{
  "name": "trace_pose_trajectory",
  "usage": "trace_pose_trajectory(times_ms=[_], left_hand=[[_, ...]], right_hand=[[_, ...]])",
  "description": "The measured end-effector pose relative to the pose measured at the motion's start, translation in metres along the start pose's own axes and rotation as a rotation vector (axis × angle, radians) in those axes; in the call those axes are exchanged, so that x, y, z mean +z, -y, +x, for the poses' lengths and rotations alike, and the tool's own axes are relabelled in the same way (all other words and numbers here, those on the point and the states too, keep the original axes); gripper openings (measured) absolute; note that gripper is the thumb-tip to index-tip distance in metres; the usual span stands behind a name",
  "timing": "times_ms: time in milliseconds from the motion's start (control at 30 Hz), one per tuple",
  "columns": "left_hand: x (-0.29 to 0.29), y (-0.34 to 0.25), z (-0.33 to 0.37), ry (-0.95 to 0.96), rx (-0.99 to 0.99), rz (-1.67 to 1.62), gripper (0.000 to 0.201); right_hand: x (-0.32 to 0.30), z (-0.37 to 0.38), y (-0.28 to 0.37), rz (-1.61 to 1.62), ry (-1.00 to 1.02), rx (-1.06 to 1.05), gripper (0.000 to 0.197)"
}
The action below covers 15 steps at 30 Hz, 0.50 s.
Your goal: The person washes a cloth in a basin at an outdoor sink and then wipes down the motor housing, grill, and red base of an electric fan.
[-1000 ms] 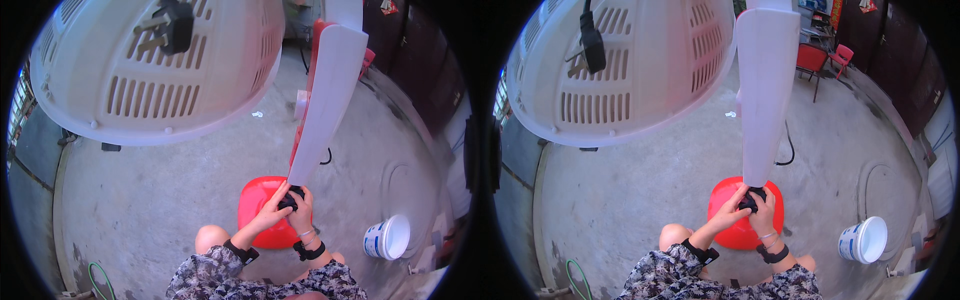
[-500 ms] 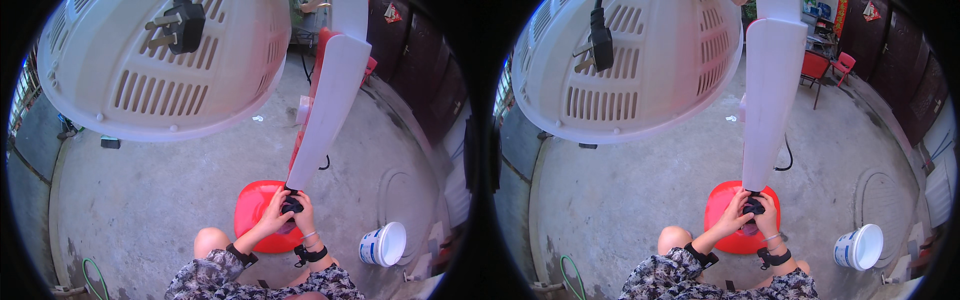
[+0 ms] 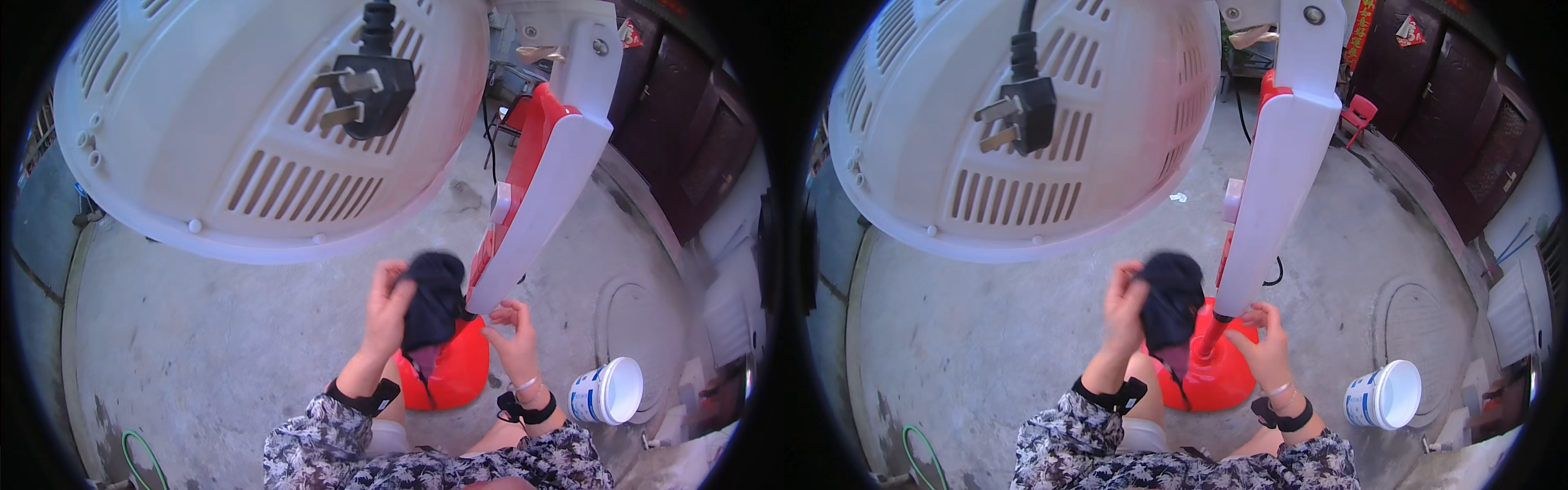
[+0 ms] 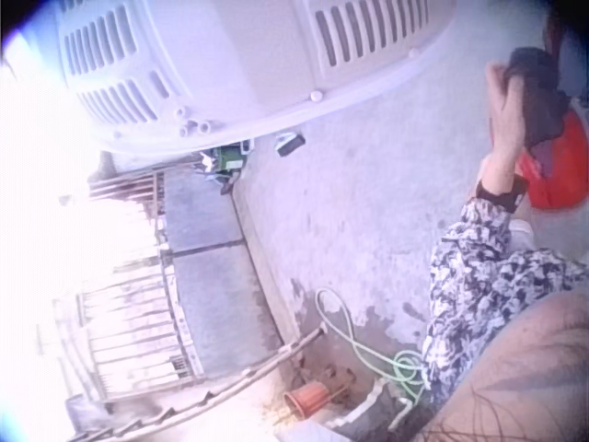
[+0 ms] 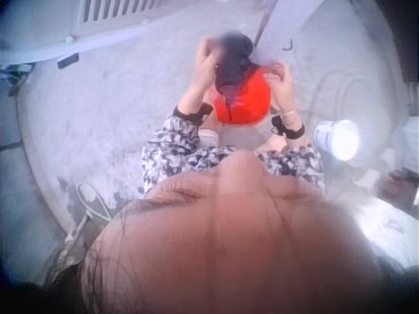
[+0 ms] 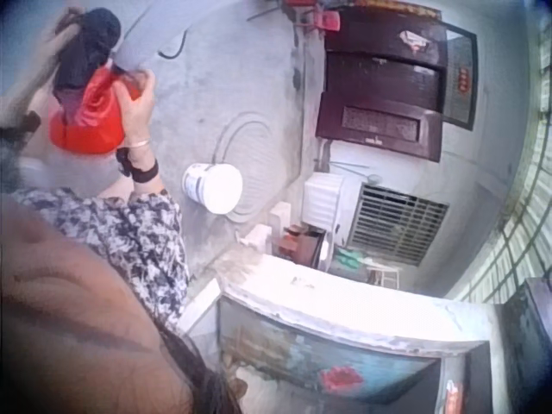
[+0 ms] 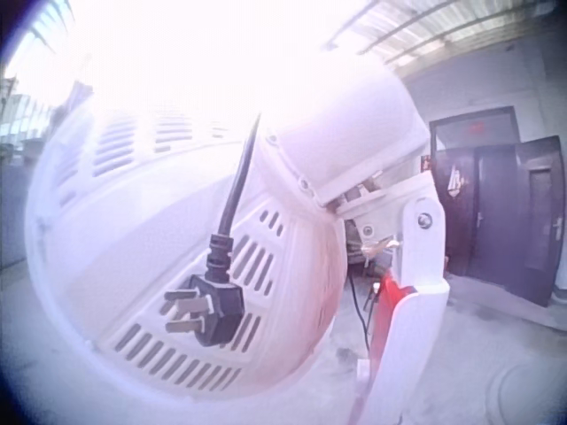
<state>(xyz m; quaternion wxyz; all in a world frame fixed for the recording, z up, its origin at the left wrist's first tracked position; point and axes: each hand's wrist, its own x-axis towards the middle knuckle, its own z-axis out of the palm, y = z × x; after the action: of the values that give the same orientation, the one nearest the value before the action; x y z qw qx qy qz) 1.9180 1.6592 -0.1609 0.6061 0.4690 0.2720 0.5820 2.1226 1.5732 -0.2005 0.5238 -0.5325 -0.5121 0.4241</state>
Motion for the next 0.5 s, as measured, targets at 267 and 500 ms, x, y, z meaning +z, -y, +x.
trace_pose_trajectory(times_ms=[267,500], left_hand=[[0.048,-0.017,0.026,-0.011,0.233,-0.31,0.023],[0.072,-0.004,0.054,0.059,0.279,-0.08,0.021]], right_hand=[[0.038,0.05,0.011,-0.36,-0.518,-0.358,0.1],[0.045,0.063,-0.002,-0.41,-0.684,-0.39,0.096]])
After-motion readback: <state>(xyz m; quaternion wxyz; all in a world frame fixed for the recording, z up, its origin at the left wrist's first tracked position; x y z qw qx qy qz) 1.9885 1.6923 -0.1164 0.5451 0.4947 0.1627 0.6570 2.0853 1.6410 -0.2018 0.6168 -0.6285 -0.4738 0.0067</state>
